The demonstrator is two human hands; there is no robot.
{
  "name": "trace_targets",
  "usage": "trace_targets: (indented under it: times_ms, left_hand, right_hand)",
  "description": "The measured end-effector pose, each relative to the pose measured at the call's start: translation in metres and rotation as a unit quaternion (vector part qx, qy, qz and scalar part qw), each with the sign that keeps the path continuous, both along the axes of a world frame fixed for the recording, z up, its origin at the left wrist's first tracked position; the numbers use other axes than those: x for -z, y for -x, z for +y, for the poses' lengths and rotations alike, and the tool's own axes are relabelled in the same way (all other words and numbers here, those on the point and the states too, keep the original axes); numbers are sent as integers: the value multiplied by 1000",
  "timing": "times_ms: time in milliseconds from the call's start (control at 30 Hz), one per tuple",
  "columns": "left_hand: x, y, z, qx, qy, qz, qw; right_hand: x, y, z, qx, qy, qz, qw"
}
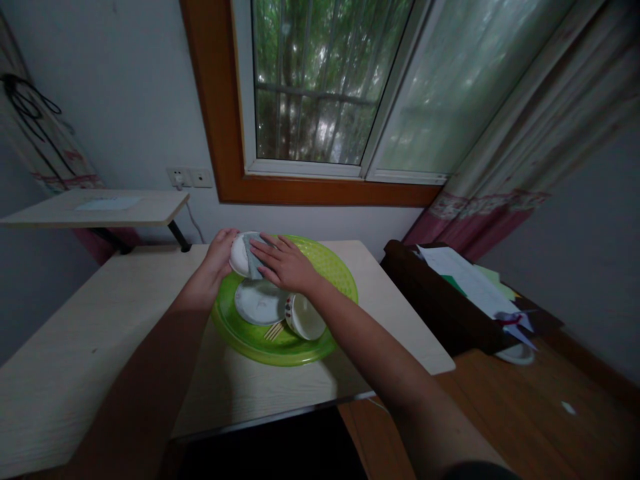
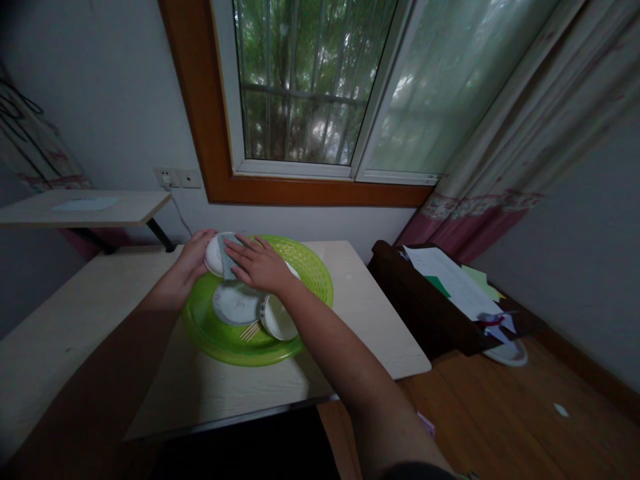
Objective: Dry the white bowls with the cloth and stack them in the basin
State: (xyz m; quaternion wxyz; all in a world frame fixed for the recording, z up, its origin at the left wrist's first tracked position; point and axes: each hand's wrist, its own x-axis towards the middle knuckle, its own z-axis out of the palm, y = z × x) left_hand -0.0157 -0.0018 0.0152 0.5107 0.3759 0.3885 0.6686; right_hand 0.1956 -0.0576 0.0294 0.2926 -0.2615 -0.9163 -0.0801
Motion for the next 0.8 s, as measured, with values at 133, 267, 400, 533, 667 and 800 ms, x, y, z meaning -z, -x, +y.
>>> trace_targets:
  times_ms: [133, 267, 400, 533, 667, 800]
  left_hand:
    - [-2, 0, -4, -7, -12, -11, 1000]
    - [-6, -3, -10, -13, -11, -2, 1000]
    - [-2, -4, -8, -3, -10, 14, 1000]
    - [5, -4, -1, 12, -22, 23, 999]
    - [9, -6, 3, 39, -25, 26, 999]
    - [10, -8, 6, 58, -4, 28, 998]
  right_hand:
    - [3, -3, 5, 25, 11, 25, 999]
    - [7, -3, 8, 22, 28, 69, 997]
    - [13, -2, 11, 39, 62, 117, 990]
    - [17, -2, 13, 47, 85, 125, 987]
    - [15, -1, 11, 16, 69, 102, 992]
    - [13, 4, 7, -42, 47, 60, 996]
